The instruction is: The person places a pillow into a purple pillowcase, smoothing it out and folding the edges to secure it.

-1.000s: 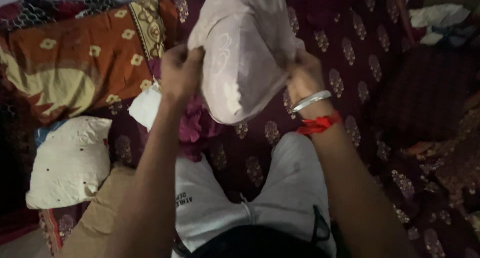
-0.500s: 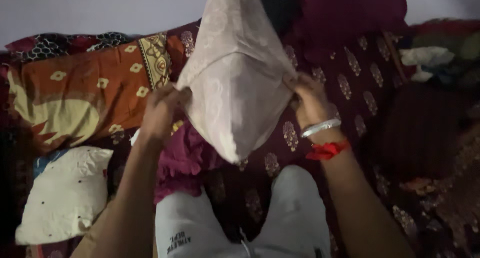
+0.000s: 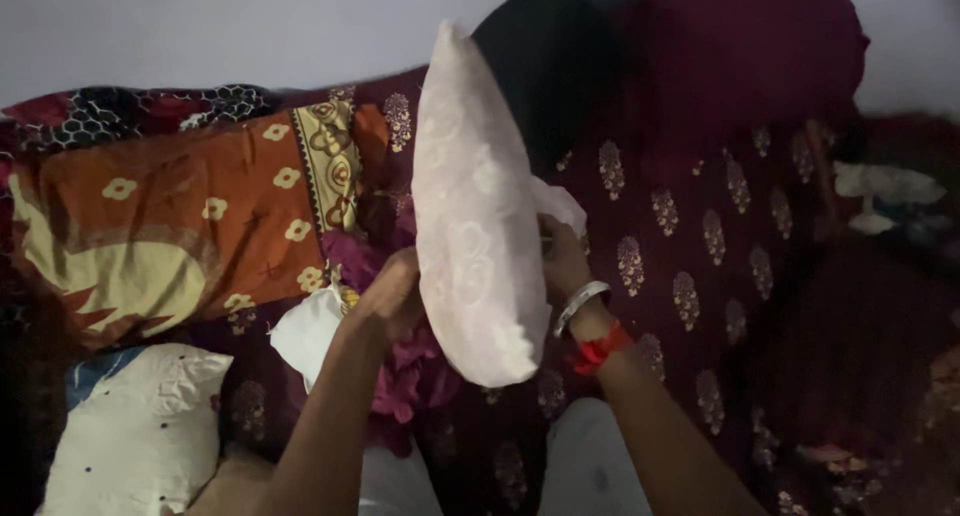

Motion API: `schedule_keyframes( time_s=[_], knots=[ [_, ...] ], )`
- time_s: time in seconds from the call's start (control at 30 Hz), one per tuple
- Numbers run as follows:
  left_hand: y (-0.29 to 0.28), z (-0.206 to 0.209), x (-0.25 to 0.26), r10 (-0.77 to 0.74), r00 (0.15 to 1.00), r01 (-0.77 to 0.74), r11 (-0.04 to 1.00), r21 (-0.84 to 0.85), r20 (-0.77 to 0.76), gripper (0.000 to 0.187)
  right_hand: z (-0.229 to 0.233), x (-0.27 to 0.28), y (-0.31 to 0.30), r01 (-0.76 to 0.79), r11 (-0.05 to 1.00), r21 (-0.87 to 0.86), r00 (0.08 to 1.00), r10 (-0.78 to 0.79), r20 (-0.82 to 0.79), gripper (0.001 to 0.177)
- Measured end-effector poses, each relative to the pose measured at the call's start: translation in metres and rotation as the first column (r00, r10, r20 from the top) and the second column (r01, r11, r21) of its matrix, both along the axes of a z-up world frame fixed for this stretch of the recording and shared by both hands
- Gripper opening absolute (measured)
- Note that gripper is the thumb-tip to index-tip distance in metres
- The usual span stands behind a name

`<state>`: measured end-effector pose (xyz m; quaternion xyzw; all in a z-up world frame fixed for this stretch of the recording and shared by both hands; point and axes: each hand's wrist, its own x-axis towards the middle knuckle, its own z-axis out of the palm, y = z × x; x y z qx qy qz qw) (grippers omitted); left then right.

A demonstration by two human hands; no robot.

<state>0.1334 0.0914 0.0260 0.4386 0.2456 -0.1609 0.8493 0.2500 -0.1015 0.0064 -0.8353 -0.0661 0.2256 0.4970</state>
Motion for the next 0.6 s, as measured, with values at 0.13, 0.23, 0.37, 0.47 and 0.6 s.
schedule_keyframes(
  time_s=[0.13,0.23,0.37,0.47,0.6],
  knots=[
    [0.025,0.041,0.021,0.044,0.983,-0.042,0.999,-0.018,0.177,0.060,0.041,0.013,0.012,-0.036,0.999,0.026,0.999,0.035,0.036,0.047],
    [0.042,0.093,0.025,0.067,0.976,-0.082,0.994,0.069,0.205,0.058,0.074,0.014,0.023,-0.086,0.994,0.067,0.995,0.082,0.057,0.044],
    [0.076,0.145,0.016,0.082,0.990,-0.106,0.969,0.224,0.117,0.054,0.121,0.009,0.066,-0.191,0.971,0.145,0.979,0.177,0.105,0.040],
    [0.104,0.153,0.001,0.152,0.964,-0.181,0.976,0.120,0.217,0.052,0.157,0.006,0.110,-0.289,0.928,0.236,0.952,0.253,0.174,0.037],
    [0.141,0.163,-0.013,0.230,0.941,-0.239,0.971,0.005,0.250,0.044,0.202,0.013,0.157,-0.382,0.867,0.320,0.914,0.303,0.271,0.033]
  ],
)
